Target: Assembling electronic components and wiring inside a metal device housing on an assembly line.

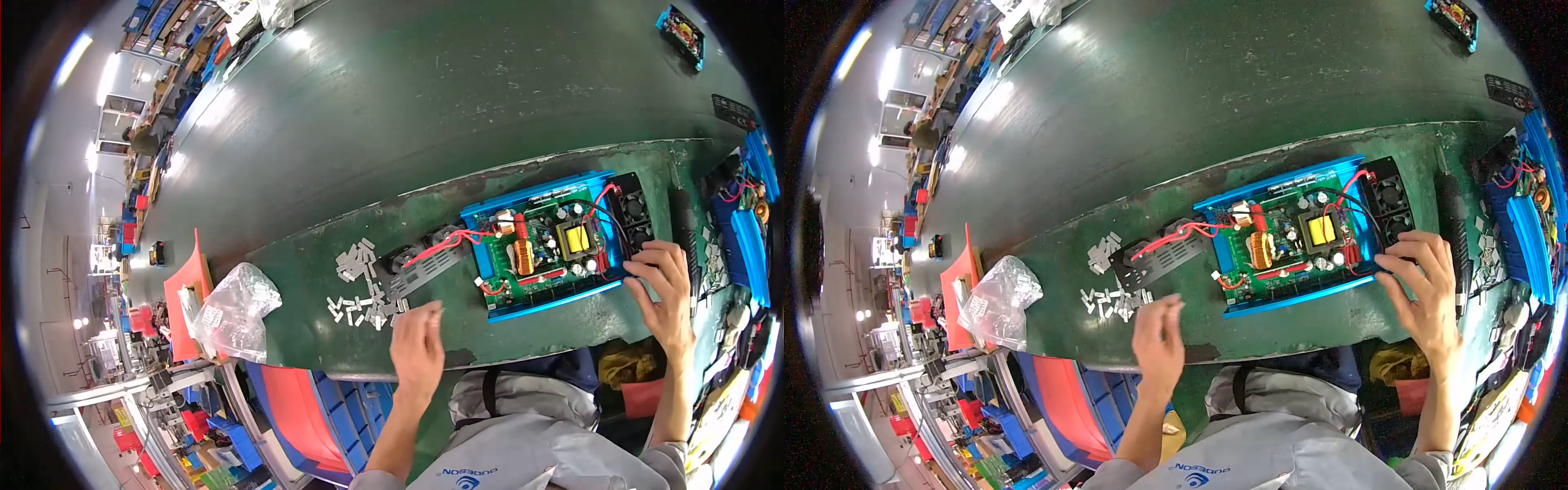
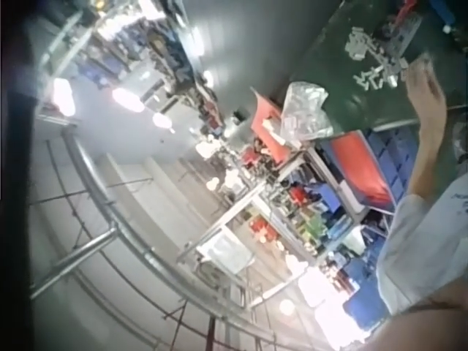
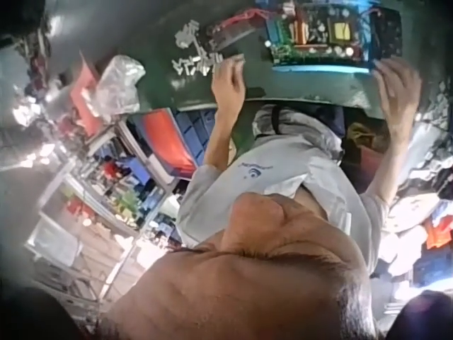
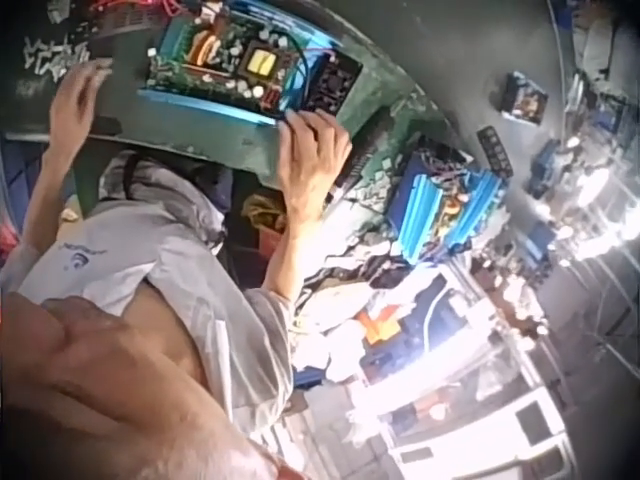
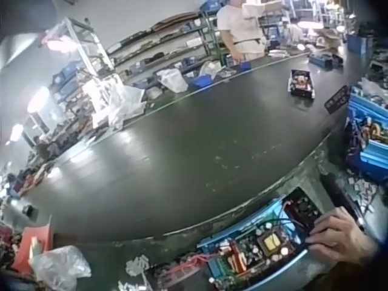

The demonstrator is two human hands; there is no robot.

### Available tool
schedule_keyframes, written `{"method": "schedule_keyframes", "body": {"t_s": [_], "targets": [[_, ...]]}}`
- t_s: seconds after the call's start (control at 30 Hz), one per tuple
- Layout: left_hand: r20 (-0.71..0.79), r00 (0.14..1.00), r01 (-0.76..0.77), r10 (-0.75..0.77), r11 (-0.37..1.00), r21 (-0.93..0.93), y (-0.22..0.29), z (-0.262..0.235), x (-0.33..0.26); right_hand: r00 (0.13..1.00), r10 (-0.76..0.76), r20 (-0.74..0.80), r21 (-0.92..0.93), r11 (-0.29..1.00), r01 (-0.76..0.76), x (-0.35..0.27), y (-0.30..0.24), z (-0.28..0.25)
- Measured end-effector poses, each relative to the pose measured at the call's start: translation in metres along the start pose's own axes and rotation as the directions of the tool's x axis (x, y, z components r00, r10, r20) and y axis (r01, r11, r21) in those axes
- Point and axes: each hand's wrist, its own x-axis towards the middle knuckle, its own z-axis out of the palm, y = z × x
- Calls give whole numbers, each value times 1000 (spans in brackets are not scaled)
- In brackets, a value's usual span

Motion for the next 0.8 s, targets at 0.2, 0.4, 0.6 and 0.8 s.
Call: {"method": "schedule_keyframes", "body": {"t_s": [0.2, 0.4, 0.6, 0.8], "targets": [[-96, 971, 235, -220, 954, 187, -12, -15, 38, 985, 24, -173, 28, 999, -19, -10, -4, -14], [-11, 980, 181, -199, 864, 470, 8, -46, 50, 968, -39, -249, 135, 988, 74, -12, -3, -5], [172, 927, 225, -334, 861, 457, 3, -41, 53, 954, 10, -299, 180, 983, 46, -33, -17, -6], [145, 899, 339, -413, 867, 364, 5, -51, 52, 948, -5, -318, 236, 968, 84, -42, -30, -3]]}}
